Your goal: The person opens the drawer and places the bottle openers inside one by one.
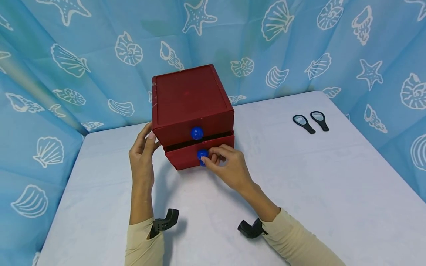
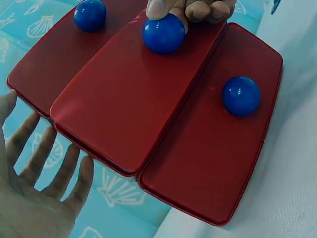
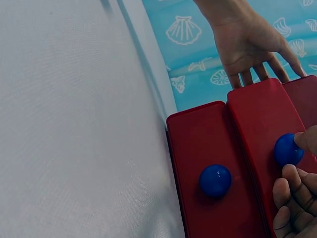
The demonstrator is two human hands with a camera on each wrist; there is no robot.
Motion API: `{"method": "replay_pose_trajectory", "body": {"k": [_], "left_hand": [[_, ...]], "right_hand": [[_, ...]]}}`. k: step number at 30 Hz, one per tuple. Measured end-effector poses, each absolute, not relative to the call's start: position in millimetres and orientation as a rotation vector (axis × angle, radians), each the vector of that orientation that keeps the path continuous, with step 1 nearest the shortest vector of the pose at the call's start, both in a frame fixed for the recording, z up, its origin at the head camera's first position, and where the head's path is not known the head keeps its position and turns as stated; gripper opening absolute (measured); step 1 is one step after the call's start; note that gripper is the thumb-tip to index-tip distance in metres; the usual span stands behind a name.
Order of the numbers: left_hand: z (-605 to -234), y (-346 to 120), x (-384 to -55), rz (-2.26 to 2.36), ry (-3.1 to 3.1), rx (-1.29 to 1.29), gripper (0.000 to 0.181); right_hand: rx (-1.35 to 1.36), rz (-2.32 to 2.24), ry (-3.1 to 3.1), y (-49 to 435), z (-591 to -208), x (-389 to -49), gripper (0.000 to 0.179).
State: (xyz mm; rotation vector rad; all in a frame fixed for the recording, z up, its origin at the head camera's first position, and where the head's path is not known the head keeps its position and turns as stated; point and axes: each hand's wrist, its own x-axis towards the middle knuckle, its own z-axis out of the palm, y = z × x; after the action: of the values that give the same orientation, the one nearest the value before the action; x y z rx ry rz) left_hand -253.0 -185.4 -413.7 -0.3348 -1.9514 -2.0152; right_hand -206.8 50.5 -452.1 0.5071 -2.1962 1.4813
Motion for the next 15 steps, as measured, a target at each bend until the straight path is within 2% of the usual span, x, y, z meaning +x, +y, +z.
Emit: {"method": "replay_pose_trajectory", "body": {"k": [15], "left_hand": [[-413.6, -186.2, -254.1, -2.024, -1.935, -0.356, 0.042]], "right_hand": [[0.51, 1.486, -2.188, 49.7, -452.5, -212.4, 0.019]]}}
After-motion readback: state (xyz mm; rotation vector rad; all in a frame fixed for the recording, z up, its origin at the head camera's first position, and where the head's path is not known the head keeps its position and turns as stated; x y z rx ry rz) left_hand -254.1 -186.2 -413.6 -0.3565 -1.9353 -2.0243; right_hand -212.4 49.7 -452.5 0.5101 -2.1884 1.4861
